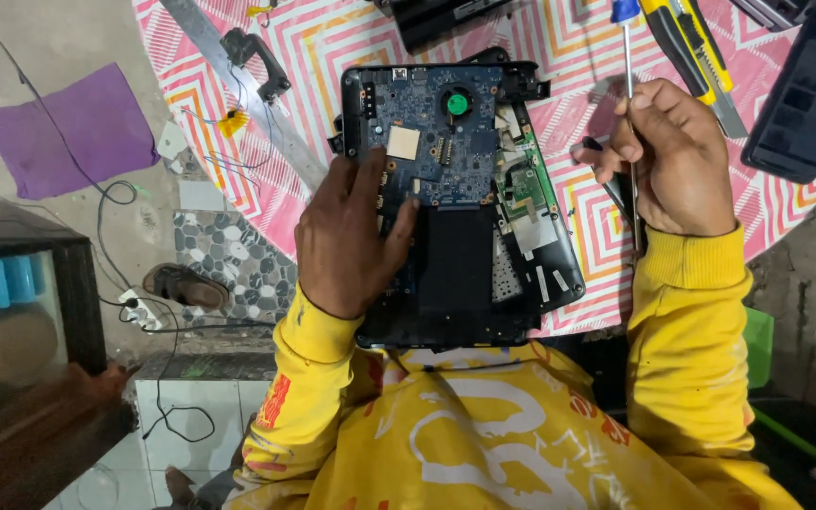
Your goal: Disassembling a laptop to remove the motherboard and other internal components using a screwdriver
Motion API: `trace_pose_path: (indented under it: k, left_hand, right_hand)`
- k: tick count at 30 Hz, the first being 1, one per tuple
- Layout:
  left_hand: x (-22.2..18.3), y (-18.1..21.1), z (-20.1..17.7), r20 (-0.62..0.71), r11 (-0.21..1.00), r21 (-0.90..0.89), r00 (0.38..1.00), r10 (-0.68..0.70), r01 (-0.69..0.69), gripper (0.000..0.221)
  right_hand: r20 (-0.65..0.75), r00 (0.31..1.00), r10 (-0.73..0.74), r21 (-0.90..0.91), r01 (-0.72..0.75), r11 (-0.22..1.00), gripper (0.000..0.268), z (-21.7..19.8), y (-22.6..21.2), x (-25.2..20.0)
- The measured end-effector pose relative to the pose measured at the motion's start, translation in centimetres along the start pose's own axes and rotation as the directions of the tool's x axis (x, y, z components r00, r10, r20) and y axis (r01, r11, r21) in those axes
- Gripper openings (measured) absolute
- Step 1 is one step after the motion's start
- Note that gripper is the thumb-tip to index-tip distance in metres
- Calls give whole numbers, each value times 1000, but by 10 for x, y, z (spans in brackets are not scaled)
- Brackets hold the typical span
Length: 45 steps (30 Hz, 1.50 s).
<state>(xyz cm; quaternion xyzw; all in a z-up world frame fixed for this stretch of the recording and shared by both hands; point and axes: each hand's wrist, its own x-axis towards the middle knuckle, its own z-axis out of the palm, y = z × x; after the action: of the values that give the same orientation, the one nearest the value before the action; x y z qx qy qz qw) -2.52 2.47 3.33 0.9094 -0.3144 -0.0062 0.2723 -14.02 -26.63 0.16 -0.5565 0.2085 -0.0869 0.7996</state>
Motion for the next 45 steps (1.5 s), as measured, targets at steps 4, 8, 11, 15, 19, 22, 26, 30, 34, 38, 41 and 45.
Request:
trace_pose_path:
  k: [4,8,11,15,19,22,26,30,34,38,41,45]
  left_hand:
    - [-1,0,-2,-13,999,-29,1000,22,-23,49]
    - [-3,7,-6,-44,999,33,998,44,-43,50]
    - [-4,22,-16,-62,995,33,993,98,-96,47]
    - [-9,47,-18,-2,935,-185,952,306,-301,40]
    - [-14,70,5,88,888,-236,901,425,-395,46]
    - [-17,81,19,233,872,-436,907,350,-224,70]
    - [-11,92,18,273,669,-740,878,393,-70,57]
    - [-13,92,17,364,385,-895,870,333,228,26]
    - [-23,96,10,374,355,-893,895,242,277,15]
    - [-26,96,13,378,403,-874,900,217,270,23]
    - [-23,93,11,372,353,-883,921,119,311,23]
    - [-18,84,4,367,129,-923,930,1,363,18]
  right_hand:
    - [-92,995,48,104,-38,994,16,0,0,0]
    - [-8,1000,12,246,-9,969,21,-9,7,2]
    - [-27,1000,-13,218,18,976,23,-3,5,1]
    - [-20,999,-50,220,53,974,23,3,-7,-10]
    - [14,999,-47,278,42,960,20,5,-29,-26]
    - [65,993,-97,324,71,943,18,10,-39,-36]
    - [164,975,-147,527,39,849,20,35,-47,-49]
    - [193,969,-154,656,-11,755,22,57,-50,-58]
    - [185,973,-134,652,-19,758,21,57,-51,-69]
    - [158,963,-218,642,68,764,11,51,-36,-78]
    - [-30,930,-365,736,268,621,11,37,-18,-104]
    - [-28,870,-493,976,129,172,23,33,-9,-139]
